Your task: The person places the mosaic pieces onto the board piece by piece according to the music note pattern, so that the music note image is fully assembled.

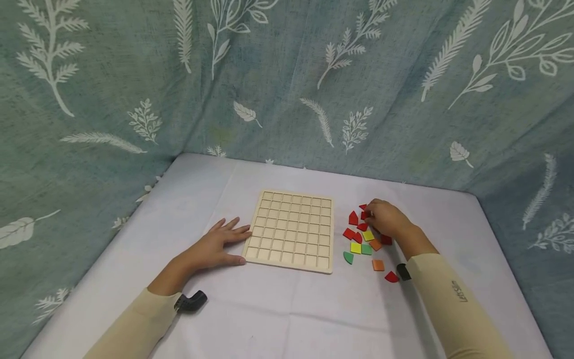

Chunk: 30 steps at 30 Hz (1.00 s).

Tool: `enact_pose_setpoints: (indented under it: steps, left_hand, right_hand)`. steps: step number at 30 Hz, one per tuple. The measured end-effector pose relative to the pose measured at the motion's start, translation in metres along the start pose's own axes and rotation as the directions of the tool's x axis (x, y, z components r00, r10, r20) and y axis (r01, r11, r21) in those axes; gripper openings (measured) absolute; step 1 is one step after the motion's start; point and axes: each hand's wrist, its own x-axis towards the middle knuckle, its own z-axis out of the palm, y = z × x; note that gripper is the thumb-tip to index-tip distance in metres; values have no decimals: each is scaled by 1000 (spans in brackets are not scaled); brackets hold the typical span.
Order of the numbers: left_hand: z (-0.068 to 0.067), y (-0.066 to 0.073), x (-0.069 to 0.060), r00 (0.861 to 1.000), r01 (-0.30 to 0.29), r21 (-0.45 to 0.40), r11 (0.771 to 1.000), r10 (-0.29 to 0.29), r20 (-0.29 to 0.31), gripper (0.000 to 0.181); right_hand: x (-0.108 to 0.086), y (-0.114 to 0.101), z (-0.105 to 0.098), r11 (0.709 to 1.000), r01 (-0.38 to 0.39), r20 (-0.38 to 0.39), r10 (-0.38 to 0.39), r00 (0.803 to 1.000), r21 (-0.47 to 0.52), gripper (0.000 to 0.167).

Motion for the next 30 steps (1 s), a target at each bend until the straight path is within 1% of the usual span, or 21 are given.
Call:
enact_pose_setpoints:
  steps: [5, 8, 14, 19, 22, 26, 30]
  left_hand:
    - [-2, -1, 3, 1000, -3, 11, 1000, 3, -6, 84]
    - [-2, 0, 4, 1000, 0, -5, 1000, 0, -14, 83]
    - [2, 0, 0, 1000, 23, -28, 999, -23, -4, 84]
    - [0, 1, 0, 1000, 19, -20, 1000, -20, -20, 84]
    - [-1, 2, -1, 1000, 17, -27, 999, -18, -26, 84]
    - [0, 1, -1, 1000, 24, -15, 1000, -24, -16, 84]
    - [1, 1, -1, 1000, 25, -7, 1000, -25, -12, 85]
  right_hand:
    - [2, -3, -6, 1000, -8, -11, 8, 1000, 2, 37]
    - [2, -3, -7, 1000, -9, -14, 9, 1000, 2, 39]
    - [-2, 0, -1, 999, -12, 8, 12, 1000, 38, 37]
    - [-2, -1, 0, 999, 5, -28, -4, 1000, 31, 39]
    - [-3, -2, -2, 999, -8, -39, 10, 999, 38, 42]
    - [-3, -5, -5, 998, -33, -44, 36, 998, 61, 46]
    - [-1, -11, -4, 996, -38, -57, 42, 997, 81, 43]
